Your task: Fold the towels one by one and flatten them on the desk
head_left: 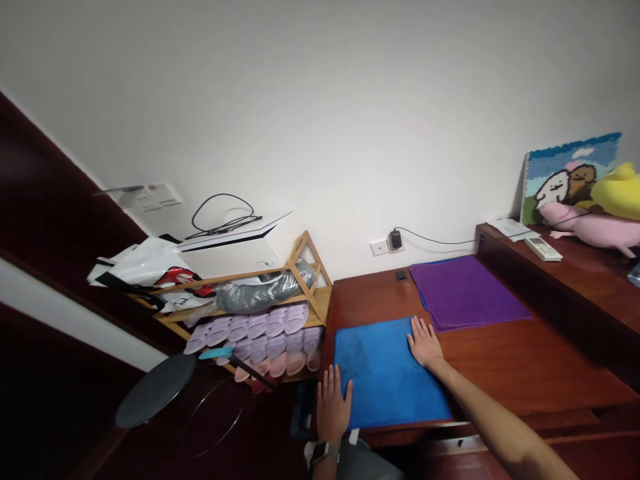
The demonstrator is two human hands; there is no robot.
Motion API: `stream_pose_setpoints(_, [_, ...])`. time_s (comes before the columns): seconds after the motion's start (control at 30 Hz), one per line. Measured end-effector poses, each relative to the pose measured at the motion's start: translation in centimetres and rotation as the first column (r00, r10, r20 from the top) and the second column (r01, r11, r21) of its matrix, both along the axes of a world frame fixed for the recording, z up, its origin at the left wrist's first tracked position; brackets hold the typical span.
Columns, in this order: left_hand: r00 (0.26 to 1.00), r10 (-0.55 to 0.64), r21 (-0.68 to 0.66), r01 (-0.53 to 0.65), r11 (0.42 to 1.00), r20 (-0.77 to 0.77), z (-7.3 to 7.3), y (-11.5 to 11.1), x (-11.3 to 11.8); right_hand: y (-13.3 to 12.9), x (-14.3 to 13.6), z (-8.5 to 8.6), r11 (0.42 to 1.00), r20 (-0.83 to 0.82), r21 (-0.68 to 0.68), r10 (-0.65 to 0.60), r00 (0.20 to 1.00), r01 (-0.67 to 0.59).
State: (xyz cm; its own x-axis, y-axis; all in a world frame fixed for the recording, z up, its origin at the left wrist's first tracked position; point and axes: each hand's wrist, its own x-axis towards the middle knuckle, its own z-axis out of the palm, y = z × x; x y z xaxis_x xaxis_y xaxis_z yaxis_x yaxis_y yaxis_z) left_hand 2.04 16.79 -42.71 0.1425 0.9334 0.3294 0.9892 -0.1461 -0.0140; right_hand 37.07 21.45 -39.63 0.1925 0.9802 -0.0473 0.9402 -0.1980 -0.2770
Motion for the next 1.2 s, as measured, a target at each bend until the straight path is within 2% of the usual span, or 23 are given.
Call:
stream_pose_setpoints(0.13, [0.999, -0.041, 0.053, 0.043, 0.998, -0.032, 0.5, -0.1, -0.1, 0.0, 0.2, -1.5, 1.000, -0.012, 0.030, 0.008, 1.000, -0.008])
stream_pose_setpoints(0.23, [0.991, -0.133, 0.069, 0.134, 0.989, -0.016, 1.5, 0.5, 2.2, 0.0, 0.1, -1.8, 0.999, -0.017, 0.042, 0.012, 1.000, -0.011])
stream_pose_setpoints(0.3, [0.974, -0.227, 0.036, 0.227, 0.973, 0.009, 2.3, 1.6, 5.8, 0.1, 0.0, -1.6, 0.999, -0.018, 0.041, 0.010, 1.000, -0.009])
stream_pose_setpoints(0.37, [0.941, -0.336, -0.031, 0.337, 0.941, 0.041, 3.0, 2.9, 10.5, 0.1, 0.0, -1.4, 1.000, -0.020, 0.029, 0.010, 1.000, -0.010])
stream_pose_setpoints(0.43, [0.906, -0.417, -0.102, 0.423, 0.900, 0.080, 3.3, 4.5, 15.5, 0.0, 0.1, -1.2, 1.000, -0.021, 0.017, 0.017, 1.000, -0.017])
stream_pose_setpoints(0.5, [0.883, -0.454, -0.160, 0.469, 0.869, 0.119, 3.3, 5.9, 19.5, -0.1, 0.1, -0.9, 1.000, -0.019, 0.012, 0.028, 0.999, -0.028])
stream_pose_setpoints(0.57, [0.878, -0.456, -0.199, 0.477, 0.856, 0.146, 3.0, 7.1, 21.6, -0.1, 0.2, -0.7, 0.999, -0.015, 0.007, 0.035, 0.999, -0.035])
stream_pose_setpoints(0.6, [0.881, -0.449, -0.213, 0.472, 0.856, 0.149, 2.9, 7.7, 21.8, -0.1, 0.2, -0.5, 0.999, -0.013, 0.003, 0.034, 0.999, -0.034])
stream_pose_setpoints(0.63, [0.889, -0.434, -0.221, 0.457, 0.862, 0.145, 2.7, 8.3, 21.3, -0.1, 0.1, -0.4, 1.000, -0.012, -0.003, 0.030, 0.999, -0.031])
stream_pose_setpoints(0.7, [0.918, -0.380, -0.220, 0.397, 0.891, 0.117, 2.4, 9.4, 18.5, -0.1, 0.1, -0.1, 1.000, -0.013, -0.011, 0.022, 1.000, -0.022])
stream_pose_setpoints(0.83, [0.979, -0.199, -0.165, 0.205, 0.965, 0.047, 1.8, 11.8, 9.2, -0.2, 0.1, 0.1, 1.000, -0.012, -0.017, 0.016, 1.000, -0.016])
stream_pose_setpoints(0.93, [0.988, -0.156, -0.120, 0.157, 0.980, 0.022, 1.3, 12.9, 3.8, -0.2, 0.1, -0.2, 1.000, -0.008, -0.019, 0.016, 1.000, -0.016])
stream_pose_setpoints(1.03, [0.988, -0.154, -0.101, 0.155, 0.983, 0.018, 0.9, 13.0, 2.3, -0.2, 0.1, -0.5, 1.000, 0.001, -0.017, 0.014, 1.000, -0.014])
stream_pose_setpoints(1.2, [0.989, -0.147, -0.121, 0.148, 0.981, 0.024, 1.4, 12.6, 2.9, -0.3, 0.0, -0.3, 0.999, 0.016, -0.031, 0.007, 1.000, -0.006])
